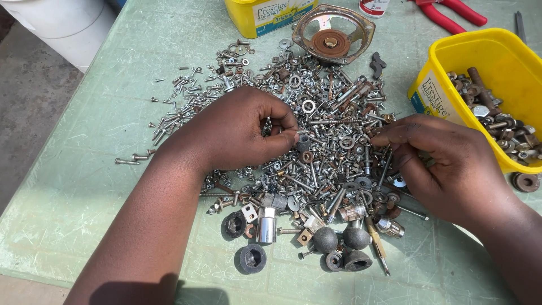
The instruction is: The person sorts a mixed pile of metal fasteners on a table, picking up individual screws, nuts, and washers, inspecting them, and occasionally placing them into a yellow container. The hands repeatedly sift through the pile and handle small components one at a time.
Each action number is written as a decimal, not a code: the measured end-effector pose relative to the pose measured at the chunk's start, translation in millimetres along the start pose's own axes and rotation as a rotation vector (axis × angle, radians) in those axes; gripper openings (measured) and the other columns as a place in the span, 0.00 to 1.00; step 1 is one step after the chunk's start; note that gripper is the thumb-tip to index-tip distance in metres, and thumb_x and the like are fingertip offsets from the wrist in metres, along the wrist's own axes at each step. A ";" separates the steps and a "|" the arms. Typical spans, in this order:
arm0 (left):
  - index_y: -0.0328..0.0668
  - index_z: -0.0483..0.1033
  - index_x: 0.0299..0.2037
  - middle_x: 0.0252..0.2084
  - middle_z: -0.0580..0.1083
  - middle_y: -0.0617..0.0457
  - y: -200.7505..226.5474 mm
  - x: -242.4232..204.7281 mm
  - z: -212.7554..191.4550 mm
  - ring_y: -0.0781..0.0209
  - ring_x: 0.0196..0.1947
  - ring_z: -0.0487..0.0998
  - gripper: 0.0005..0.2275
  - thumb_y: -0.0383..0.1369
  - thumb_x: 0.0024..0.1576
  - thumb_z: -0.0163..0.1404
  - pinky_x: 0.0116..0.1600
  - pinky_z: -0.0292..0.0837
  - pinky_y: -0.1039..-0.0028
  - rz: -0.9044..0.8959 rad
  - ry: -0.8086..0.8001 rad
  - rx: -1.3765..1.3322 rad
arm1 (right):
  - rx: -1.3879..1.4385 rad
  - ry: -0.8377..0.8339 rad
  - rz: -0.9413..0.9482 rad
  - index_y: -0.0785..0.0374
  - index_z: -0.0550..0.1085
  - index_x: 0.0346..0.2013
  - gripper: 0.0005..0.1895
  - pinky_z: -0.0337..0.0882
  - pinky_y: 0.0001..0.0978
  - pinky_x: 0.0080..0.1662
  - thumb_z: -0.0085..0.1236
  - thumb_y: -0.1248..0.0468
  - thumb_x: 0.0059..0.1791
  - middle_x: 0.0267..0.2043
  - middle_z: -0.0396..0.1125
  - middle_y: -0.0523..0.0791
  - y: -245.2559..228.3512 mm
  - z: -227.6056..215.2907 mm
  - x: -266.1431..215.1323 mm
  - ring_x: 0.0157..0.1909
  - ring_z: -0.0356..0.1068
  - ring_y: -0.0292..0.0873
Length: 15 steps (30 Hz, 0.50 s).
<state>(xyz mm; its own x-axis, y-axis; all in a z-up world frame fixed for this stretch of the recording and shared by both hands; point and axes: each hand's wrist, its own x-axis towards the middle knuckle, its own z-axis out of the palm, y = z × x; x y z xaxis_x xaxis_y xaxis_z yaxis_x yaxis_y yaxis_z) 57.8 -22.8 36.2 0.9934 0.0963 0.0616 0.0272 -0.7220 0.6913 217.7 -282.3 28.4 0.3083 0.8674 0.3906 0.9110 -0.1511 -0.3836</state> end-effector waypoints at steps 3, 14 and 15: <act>0.53 0.85 0.33 0.27 0.79 0.65 1.9 0.7 2.5 0.73 0.29 0.77 0.05 0.37 0.55 0.56 0.34 0.69 0.74 0.017 0.020 0.010 | -0.006 0.000 0.042 0.60 0.80 0.41 0.13 0.72 0.35 0.45 0.49 0.75 0.50 0.44 0.76 0.43 2.1 -0.3 -0.1 0.45 0.76 0.43; 0.49 0.84 0.41 0.38 0.83 0.57 2.7 1.6 16.2 0.63 0.41 0.82 0.07 0.38 0.57 0.56 0.47 0.74 0.69 0.284 0.022 -0.051 | 0.032 0.016 0.027 0.60 0.80 0.37 0.14 0.73 0.34 0.50 0.49 0.77 0.48 0.44 0.77 0.44 5.5 2.5 1.4 0.47 0.77 0.42; 0.49 0.84 0.41 0.38 0.83 0.57 2.0 1.7 15.5 0.63 0.41 0.82 0.07 0.38 0.57 0.56 0.47 0.74 0.69 0.284 0.022 -0.052 | 0.032 0.016 0.028 0.60 0.80 0.37 0.14 0.73 0.34 0.50 0.49 0.77 0.48 0.44 0.77 0.44 5.1 2.5 1.5 0.47 0.77 0.42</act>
<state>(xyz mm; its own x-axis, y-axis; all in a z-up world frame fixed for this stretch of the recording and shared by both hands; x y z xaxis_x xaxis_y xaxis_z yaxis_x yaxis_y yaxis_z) 61.2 -34.7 26.6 0.9577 -0.0896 0.2733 -0.2582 -0.6865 0.6798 222.2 -280.5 24.9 0.3376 0.8556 0.3924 0.8929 -0.1591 -0.4213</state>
